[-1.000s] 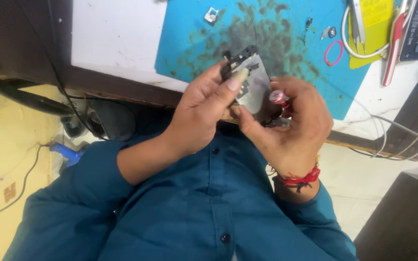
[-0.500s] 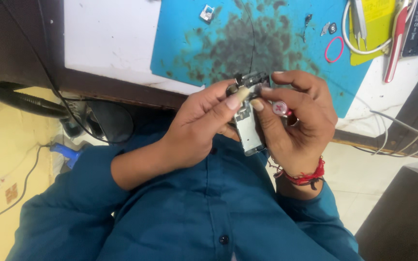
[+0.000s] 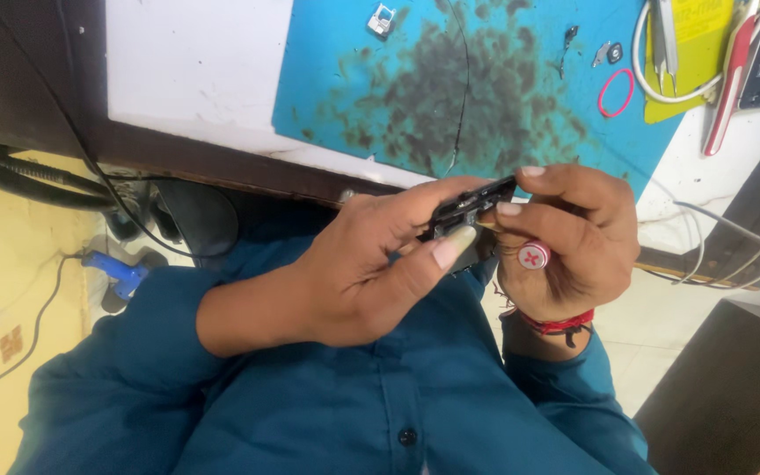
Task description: The person uses tweezers and a precision screwdriver to remove and reattach small components and connectors on a disassembled smartphone. They repeatedly probe and adjust internal parts, then place the device on the workbench.
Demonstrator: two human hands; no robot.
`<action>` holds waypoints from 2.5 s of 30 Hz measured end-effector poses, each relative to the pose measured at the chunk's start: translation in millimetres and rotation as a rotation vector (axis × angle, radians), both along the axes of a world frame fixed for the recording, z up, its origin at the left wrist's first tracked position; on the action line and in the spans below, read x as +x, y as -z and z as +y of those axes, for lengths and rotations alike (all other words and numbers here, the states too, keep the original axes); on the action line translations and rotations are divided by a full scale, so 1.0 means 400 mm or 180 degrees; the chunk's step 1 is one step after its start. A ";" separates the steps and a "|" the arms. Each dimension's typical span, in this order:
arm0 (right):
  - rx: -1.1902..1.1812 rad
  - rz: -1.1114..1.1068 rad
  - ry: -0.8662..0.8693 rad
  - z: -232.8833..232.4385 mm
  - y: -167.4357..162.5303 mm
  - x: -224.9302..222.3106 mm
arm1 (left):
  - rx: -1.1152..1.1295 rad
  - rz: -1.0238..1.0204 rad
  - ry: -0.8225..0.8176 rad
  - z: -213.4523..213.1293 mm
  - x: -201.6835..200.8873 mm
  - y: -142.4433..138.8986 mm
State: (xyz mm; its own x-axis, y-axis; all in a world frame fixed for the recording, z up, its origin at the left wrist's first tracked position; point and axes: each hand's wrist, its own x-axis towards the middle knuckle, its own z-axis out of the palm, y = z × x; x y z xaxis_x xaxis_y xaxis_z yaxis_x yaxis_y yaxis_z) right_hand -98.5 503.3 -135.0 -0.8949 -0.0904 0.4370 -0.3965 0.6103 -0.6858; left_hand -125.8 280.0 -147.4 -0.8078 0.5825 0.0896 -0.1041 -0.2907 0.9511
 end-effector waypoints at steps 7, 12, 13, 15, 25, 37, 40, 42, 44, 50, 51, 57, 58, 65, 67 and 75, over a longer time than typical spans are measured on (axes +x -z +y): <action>-0.0036 0.0121 -0.0083 0.004 0.019 0.007 | -0.0208 0.0199 -0.0014 0.001 -0.009 -0.014; -0.0134 0.0114 0.0023 -0.002 0.022 0.010 | -0.0246 0.0463 -0.0099 -0.002 -0.001 0.005; -0.0181 0.0127 0.0009 -0.003 0.022 0.008 | -0.0264 0.0512 -0.0110 -0.003 0.002 0.010; -0.0116 0.0133 0.0017 -0.003 0.019 0.005 | -0.0284 0.0571 -0.0127 -0.003 0.007 0.018; -0.0096 -0.0165 0.0133 -0.009 0.000 0.011 | -0.0051 0.0606 -0.0158 -0.003 0.015 0.029; -0.0575 -0.0633 0.0338 -0.012 -0.008 0.006 | -0.0019 0.0145 -0.0051 0.010 0.009 0.028; -0.0581 -0.0621 0.0225 -0.005 -0.005 0.007 | 0.0036 0.0145 -0.0032 0.012 0.006 0.031; -0.0546 -0.0627 0.0166 -0.001 -0.005 0.007 | 0.0066 0.0192 -0.0054 0.011 0.009 0.036; -0.0585 -0.0629 0.0140 -0.001 -0.005 0.006 | 0.0049 0.0180 -0.0058 0.012 0.014 0.043; -0.0721 -0.0682 0.0157 -0.014 -0.011 0.000 | 0.0087 0.0194 -0.0082 0.014 0.020 0.054; -0.0670 -0.0683 0.0160 -0.015 -0.013 -0.001 | 0.0087 0.0181 -0.0077 0.014 0.020 0.054; -0.0557 -0.0736 0.0193 -0.025 -0.019 0.000 | 0.0122 0.0093 -0.0036 0.019 0.013 0.050; -0.0525 -0.0694 0.0203 -0.028 -0.018 0.000 | 0.0137 0.0090 -0.0035 0.019 0.011 0.047; 0.0079 -0.0147 0.0284 -0.037 0.005 -0.013 | 0.0018 -0.0067 0.0003 0.023 0.002 0.037; 0.0180 -0.0041 0.0293 -0.037 0.010 -0.012 | 0.0014 -0.0149 0.0012 0.024 0.005 0.041; -0.1624 -0.1042 0.0653 -0.042 0.007 0.017 | 0.0089 -0.0320 0.0103 0.028 0.007 0.048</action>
State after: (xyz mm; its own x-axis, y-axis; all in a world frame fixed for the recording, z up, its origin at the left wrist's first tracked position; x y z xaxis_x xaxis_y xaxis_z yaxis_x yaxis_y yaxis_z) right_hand -91.9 486.7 -137.9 -0.9663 0.2442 0.0810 -0.0272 0.2161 -0.9760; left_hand -122.9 291.3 -166.7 -0.7944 0.6069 0.0257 -0.2083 -0.3119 0.9270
